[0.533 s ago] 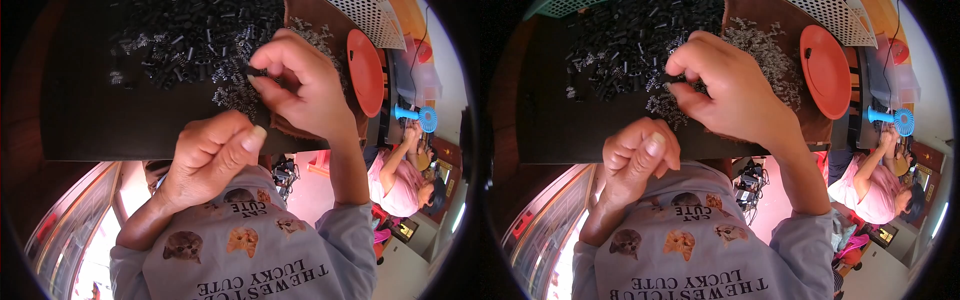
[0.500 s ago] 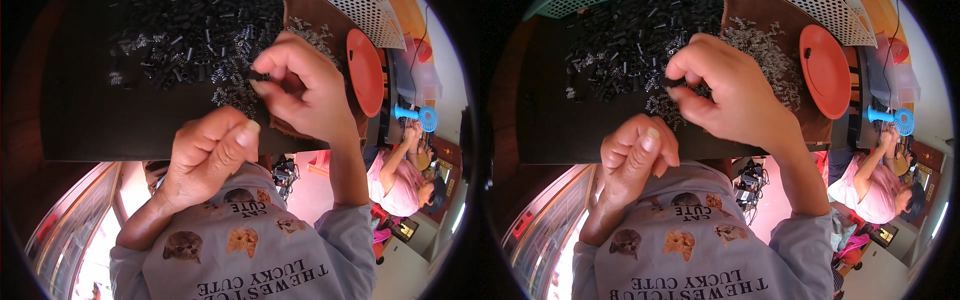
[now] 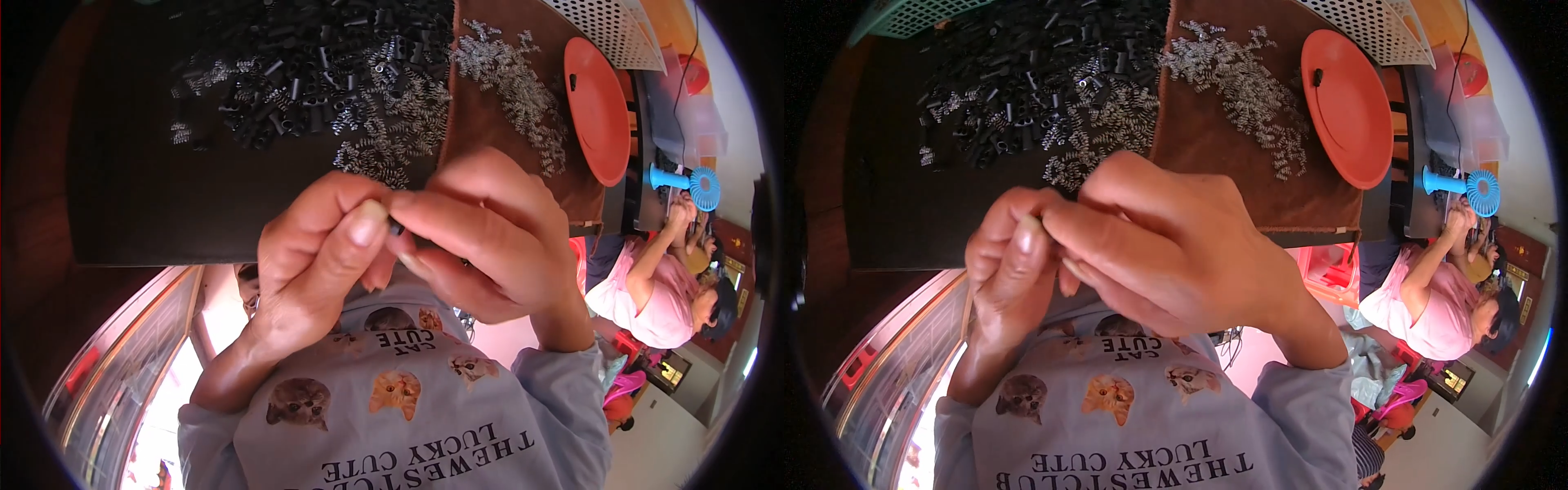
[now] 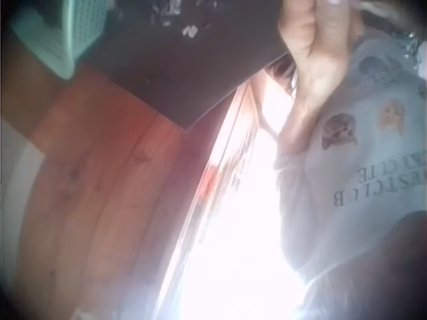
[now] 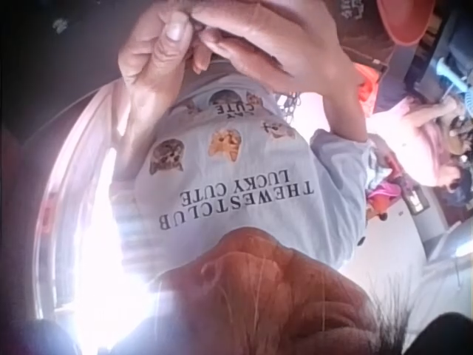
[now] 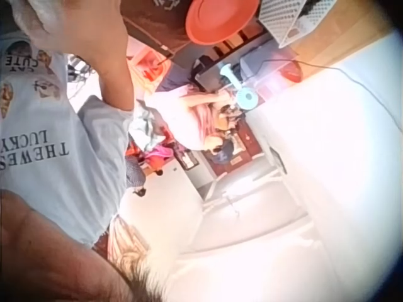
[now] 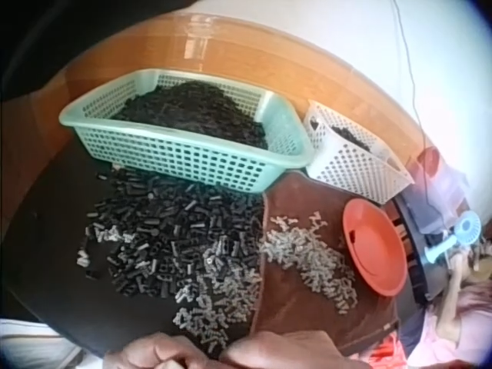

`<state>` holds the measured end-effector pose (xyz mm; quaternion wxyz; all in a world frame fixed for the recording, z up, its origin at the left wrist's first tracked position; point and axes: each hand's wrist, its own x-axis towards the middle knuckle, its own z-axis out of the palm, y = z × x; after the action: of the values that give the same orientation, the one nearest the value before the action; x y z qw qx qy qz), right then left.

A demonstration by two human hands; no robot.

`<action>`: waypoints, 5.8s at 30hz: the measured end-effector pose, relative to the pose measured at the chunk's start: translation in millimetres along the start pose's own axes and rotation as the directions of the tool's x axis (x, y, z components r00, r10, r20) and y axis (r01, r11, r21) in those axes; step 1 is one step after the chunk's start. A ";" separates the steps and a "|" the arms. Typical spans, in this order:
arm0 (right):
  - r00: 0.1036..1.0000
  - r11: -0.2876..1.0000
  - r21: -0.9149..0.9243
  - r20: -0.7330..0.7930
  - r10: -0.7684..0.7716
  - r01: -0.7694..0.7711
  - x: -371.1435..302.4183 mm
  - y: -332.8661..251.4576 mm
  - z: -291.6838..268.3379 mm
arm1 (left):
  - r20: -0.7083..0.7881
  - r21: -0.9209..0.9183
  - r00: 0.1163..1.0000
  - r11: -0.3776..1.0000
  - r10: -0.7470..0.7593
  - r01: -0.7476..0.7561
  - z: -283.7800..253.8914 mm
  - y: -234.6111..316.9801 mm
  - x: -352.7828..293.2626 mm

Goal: The person assembles plastic cord locks by inserting small metal springs into the toggle pieces by hand, places the assembled cord locks into a dish, and gathers more plastic pieces from a basket onto the table.

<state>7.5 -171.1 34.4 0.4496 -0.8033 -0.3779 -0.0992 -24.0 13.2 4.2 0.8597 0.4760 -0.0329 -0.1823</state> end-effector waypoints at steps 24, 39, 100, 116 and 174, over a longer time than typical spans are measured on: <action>0.946 0.897 -0.439 0.267 0.187 -0.053 -9.7 29.4 -6.4 | -0.064 -0.389 0.998 0.920 0.026 -0.048 -17.7 -2.7 21.5; 0.969 0.974 -0.030 0.100 0.226 -0.224 -0.2 16.6 -6.9 | 0.009 -0.293 0.998 0.955 0.062 -0.056 -18.4 -5.8 18.1; 0.876 0.834 0.277 0.228 0.425 -0.477 52.0 6.0 4.3 | 0.027 -0.399 0.998 0.916 0.060 -0.044 -23.0 -5.9 19.8; 0.966 0.967 -0.227 0.205 0.160 -0.112 34.0 48.6 6.0 | -0.113 -0.363 0.982 0.914 0.151 -0.182 -28.7 -3.0 15.0; 0.963 0.959 -0.221 0.161 0.217 -0.179 47.0 15.4 4.5 | -0.089 -0.404 0.989 0.904 0.114 -0.140 -26.2 1.8 16.8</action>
<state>50.0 -147.9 45.2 0.3358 -0.8847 -0.3229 -0.0174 -1.8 29.3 -10.5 0.9509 0.2880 0.0022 -0.1135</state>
